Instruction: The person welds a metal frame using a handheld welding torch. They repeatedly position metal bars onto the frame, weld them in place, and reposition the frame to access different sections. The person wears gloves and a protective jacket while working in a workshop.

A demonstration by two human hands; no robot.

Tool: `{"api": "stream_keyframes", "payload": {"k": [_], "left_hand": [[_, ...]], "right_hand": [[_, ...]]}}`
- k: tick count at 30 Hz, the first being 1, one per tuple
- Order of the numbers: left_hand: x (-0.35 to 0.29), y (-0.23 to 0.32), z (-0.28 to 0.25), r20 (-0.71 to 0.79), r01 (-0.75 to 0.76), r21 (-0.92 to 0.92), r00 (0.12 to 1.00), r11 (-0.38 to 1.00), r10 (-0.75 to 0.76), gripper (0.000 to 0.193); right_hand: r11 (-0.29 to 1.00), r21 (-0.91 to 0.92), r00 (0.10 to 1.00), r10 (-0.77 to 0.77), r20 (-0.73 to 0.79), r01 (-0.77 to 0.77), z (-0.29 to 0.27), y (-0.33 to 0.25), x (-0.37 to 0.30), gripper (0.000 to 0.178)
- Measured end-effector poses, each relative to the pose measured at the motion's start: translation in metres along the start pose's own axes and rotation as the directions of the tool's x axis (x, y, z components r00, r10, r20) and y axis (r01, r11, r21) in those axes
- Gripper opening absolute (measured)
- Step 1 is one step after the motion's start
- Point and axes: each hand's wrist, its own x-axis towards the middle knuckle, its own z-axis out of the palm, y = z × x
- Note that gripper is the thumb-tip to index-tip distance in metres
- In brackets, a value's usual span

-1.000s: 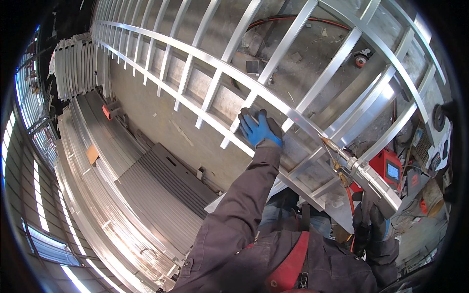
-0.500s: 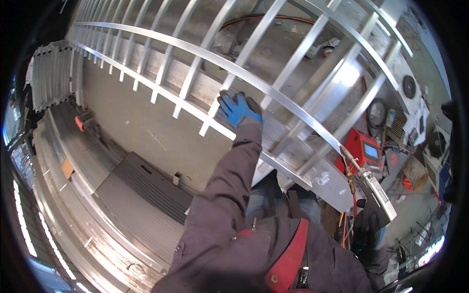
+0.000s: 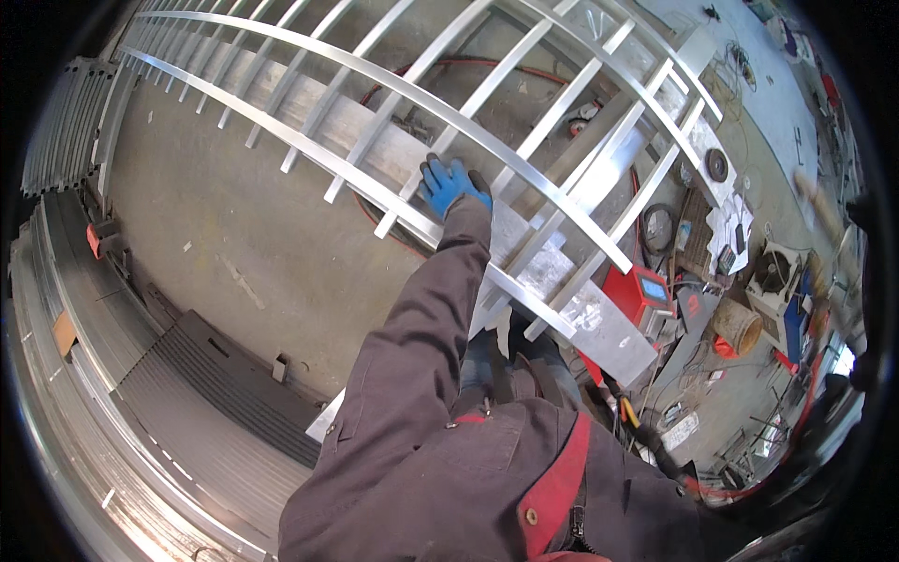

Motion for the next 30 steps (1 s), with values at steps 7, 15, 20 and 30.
{"api": "stream_keyframes", "payload": {"k": [7, 15, 20, 30], "left_hand": [[0.124, -0.117, -0.024, -0.303, -0.119, 0.039, 0.945, 0.992, 0.125, 0.031], [0.188, -0.147, 0.002, -0.098, -0.083, 0.244, 0.989, 0.966, 0.110, 0.040], [0.192, -0.142, 0.003, -0.009, -0.017, 0.204, 1.000, 0.979, 0.019, 0.043], [0.200, -0.134, -0.002, 0.173, 0.019, 0.271, 0.983, 0.962, -0.068, 0.048]], "right_hand": [[0.797, 0.267, 0.780, -0.595, 0.193, 0.542, -0.004, -0.109, 0.145, 0.055], [0.619, 0.250, 0.623, -0.779, 0.070, 0.745, 0.102, -0.127, 0.345, 0.053], [0.948, 0.320, 0.920, -0.125, 0.370, 0.000, 0.120, -0.146, 0.405, 0.049], [0.969, 0.246, 0.840, -0.112, 0.532, -0.026, 0.129, -0.120, 0.477, 0.051]]}}
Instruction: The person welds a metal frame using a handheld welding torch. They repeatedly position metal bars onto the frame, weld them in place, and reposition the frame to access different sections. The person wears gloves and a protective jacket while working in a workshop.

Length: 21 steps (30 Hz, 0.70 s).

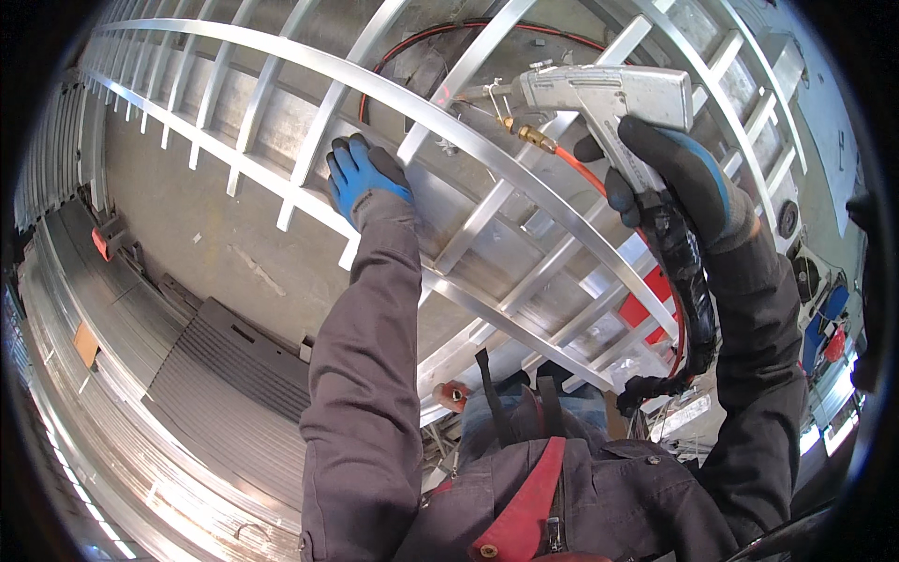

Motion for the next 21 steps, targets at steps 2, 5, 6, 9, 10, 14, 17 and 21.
{"api": "stream_keyframes", "payload": {"k": [2, 5, 6, 9, 10, 14, 17, 21], "left_hand": [[0.001, 0.001, -0.001, 0.056, -0.018, 0.056, 0.998, 0.998, 0.015, 0.048], [0.000, 0.003, -0.001, 0.034, 0.018, 0.013, 0.999, 1.000, -0.019, 0.050], [0.000, 0.004, -0.001, 0.038, 0.017, 0.027, 0.999, 0.999, -0.018, 0.051], [0.000, 0.004, 0.000, 0.050, 0.033, 0.011, 0.998, 0.999, -0.033, 0.052], [0.000, 0.003, 0.001, 0.050, 0.027, 0.016, 0.998, 0.999, -0.028, 0.052], [-0.001, 0.000, 0.004, 0.012, -0.005, 0.032, 1.000, 0.999, 0.005, 0.052], [-0.004, -0.001, 0.006, -0.009, -0.028, 0.046, 1.000, 0.999, 0.029, 0.052], [-0.003, -0.002, 0.007, -0.012, -0.037, 0.026, 0.999, 0.999, 0.038, 0.052]], "right_hand": [[0.993, 0.054, 0.994, 0.103, -0.035, -0.101, 0.003, -0.004, 0.002, 0.051], [0.997, 0.030, 0.997, 0.075, -0.036, -0.074, 0.008, -0.008, 0.006, 0.052], [0.993, 0.017, 0.992, 0.114, -0.056, -0.113, 0.009, -0.008, 0.008, 0.052], [0.988, 0.000, 0.984, 0.156, -0.086, -0.157, 0.008, -0.007, 0.017, 0.053], [0.983, -0.001, 0.978, 0.183, -0.097, -0.184, 0.007, -0.006, 0.020, 0.054], [0.989, 0.016, 0.989, 0.146, -0.030, -0.145, -0.001, -0.002, 0.029, 0.055], [0.991, 0.048, 0.992, 0.127, -0.008, -0.127, -0.004, 0.003, 0.029, 0.055], [0.996, 0.038, 0.997, 0.082, -0.009, -0.082, -0.006, 0.010, 0.029, 0.054]]}}
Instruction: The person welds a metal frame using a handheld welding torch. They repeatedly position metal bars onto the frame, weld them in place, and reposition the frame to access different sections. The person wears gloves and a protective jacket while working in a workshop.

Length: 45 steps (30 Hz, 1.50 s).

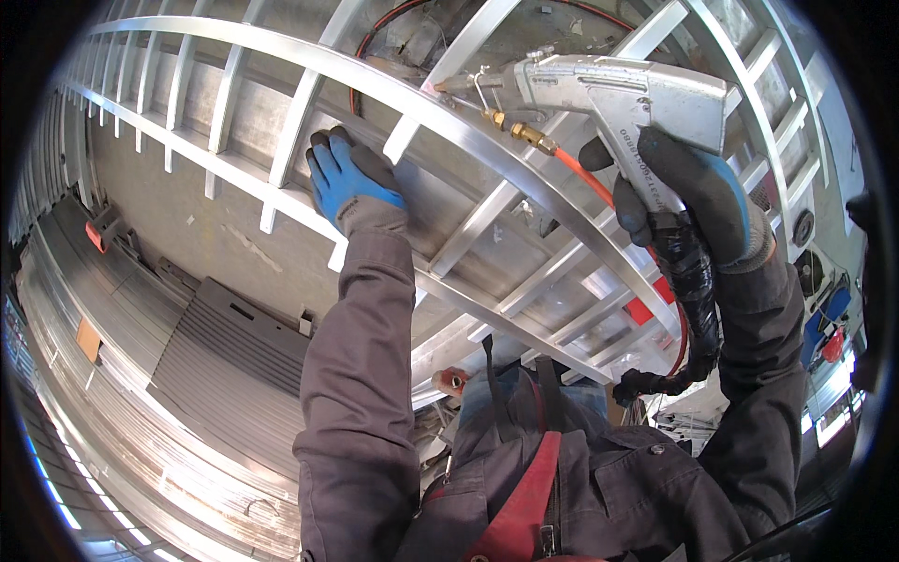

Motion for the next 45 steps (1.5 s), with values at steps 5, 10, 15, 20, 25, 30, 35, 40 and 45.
{"api": "stream_keyframes", "payload": {"k": [5, 10, 15, 20, 25, 30, 35, 40, 45], "left_hand": [[0.001, -0.001, 0.001, 0.048, 0.032, 0.038, 0.998, 0.999, -0.033, 0.052], [0.001, -0.002, 0.004, 0.015, 0.010, 0.024, 1.000, 1.000, -0.010, 0.053], [-0.001, -0.004, 0.005, 0.012, 0.016, 0.037, 1.000, 0.999, -0.017, 0.054], [-0.001, -0.004, 0.005, 0.027, 0.027, 0.043, 0.999, 0.999, -0.028, 0.057], [0.000, -0.005, 0.006, 0.029, 0.021, 0.069, 0.999, 0.997, -0.023, 0.059], [-0.001, -0.006, 0.006, 0.017, -0.005, 0.046, 1.000, 0.999, 0.004, 0.059], [-0.001, -0.004, 0.003, 0.034, 0.007, 0.060, 0.999, 0.998, -0.009, 0.061], [0.000, -0.003, 0.002, 0.071, 0.034, 0.050, 0.997, 0.998, -0.038, 0.061], [-0.003, -0.001, 0.007, -0.057, 0.011, 0.092, 0.998, 0.996, -0.006, 0.044]], "right_hand": [[0.999, -0.017, 0.999, -0.027, 0.042, 0.028, -0.004, 0.002, 0.006, 0.055], [0.997, -0.046, 0.993, -0.059, 0.103, 0.064, -0.010, 0.003, 0.011, 0.057], [0.992, -0.043, 0.983, -0.108, 0.146, 0.115, -0.019, 0.011, 0.017, 0.058], [0.988, -0.056, 0.977, -0.134, 0.167, 0.145, -0.024, 0.014, 0.022, 0.056], [0.992, -0.088, 0.987, -0.077, 0.138, 0.089, -0.023, 0.007, 0.025, 0.056], [0.997, -0.073, 0.995, -0.033, 0.098, 0.040, -0.020, 0.003, 0.026, 0.056], [0.996, -0.070, 0.991, -0.051, 0.121, 0.059, -0.023, 0.008, 0.027, 0.058], [0.993, -0.080, 0.988, -0.073, 0.137, 0.085, -0.028, 0.014, 0.029, 0.057], [0.990, -0.120, 0.989, -0.061, 0.133, 0.077, -0.028, 0.012, 0.031, 0.053]]}}
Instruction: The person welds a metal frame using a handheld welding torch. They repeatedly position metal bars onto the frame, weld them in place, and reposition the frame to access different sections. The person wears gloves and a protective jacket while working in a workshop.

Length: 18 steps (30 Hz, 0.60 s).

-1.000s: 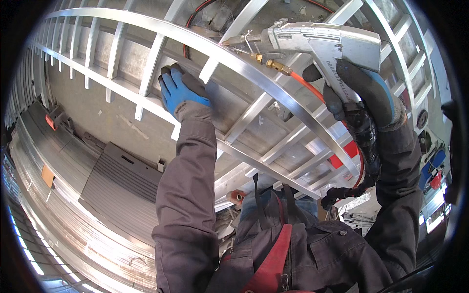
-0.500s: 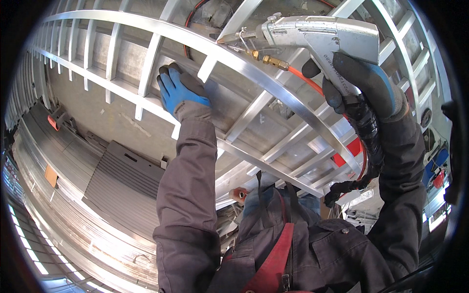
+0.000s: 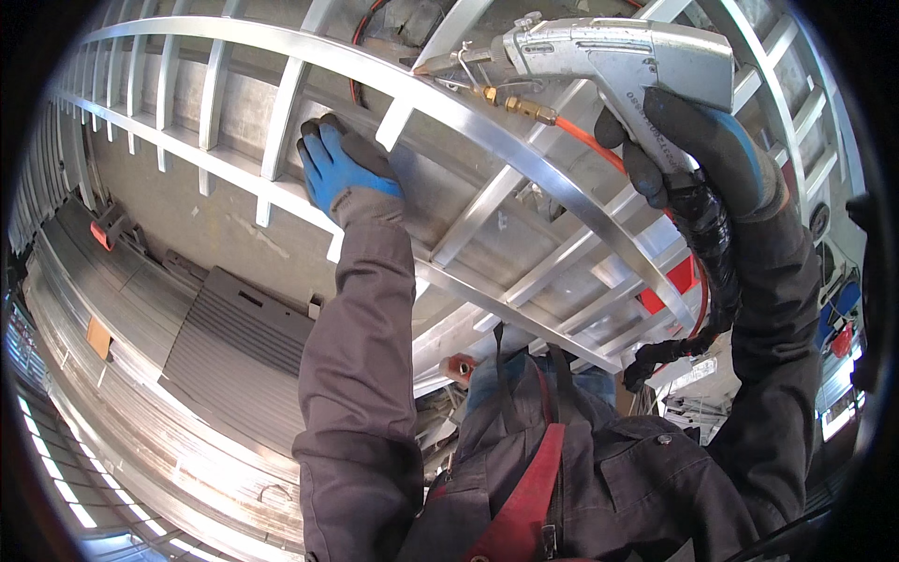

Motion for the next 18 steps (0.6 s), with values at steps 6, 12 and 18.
{"api": "stream_keyframes", "payload": {"k": [6, 12, 18], "left_hand": [[0.003, -0.003, 0.000, 0.029, -0.090, 0.066, 0.996, 0.994, 0.088, 0.038], [0.004, 0.001, -0.001, -0.011, -0.050, 0.005, 0.999, 0.999, 0.050, 0.046], [0.000, -0.008, 0.004, -0.006, -0.093, 0.052, 0.996, 0.994, 0.093, 0.048]], "right_hand": [[0.994, 0.064, 0.991, 0.098, -0.093, -0.092, 0.010, -0.008, -0.004, 0.052], [0.996, 0.093, 1.000, 0.003, -0.008, -0.002, 0.002, 0.004, 0.001, 0.053], [0.999, 0.049, 1.000, 0.012, -0.002, -0.012, -0.004, 0.004, -0.001, 0.057]]}}
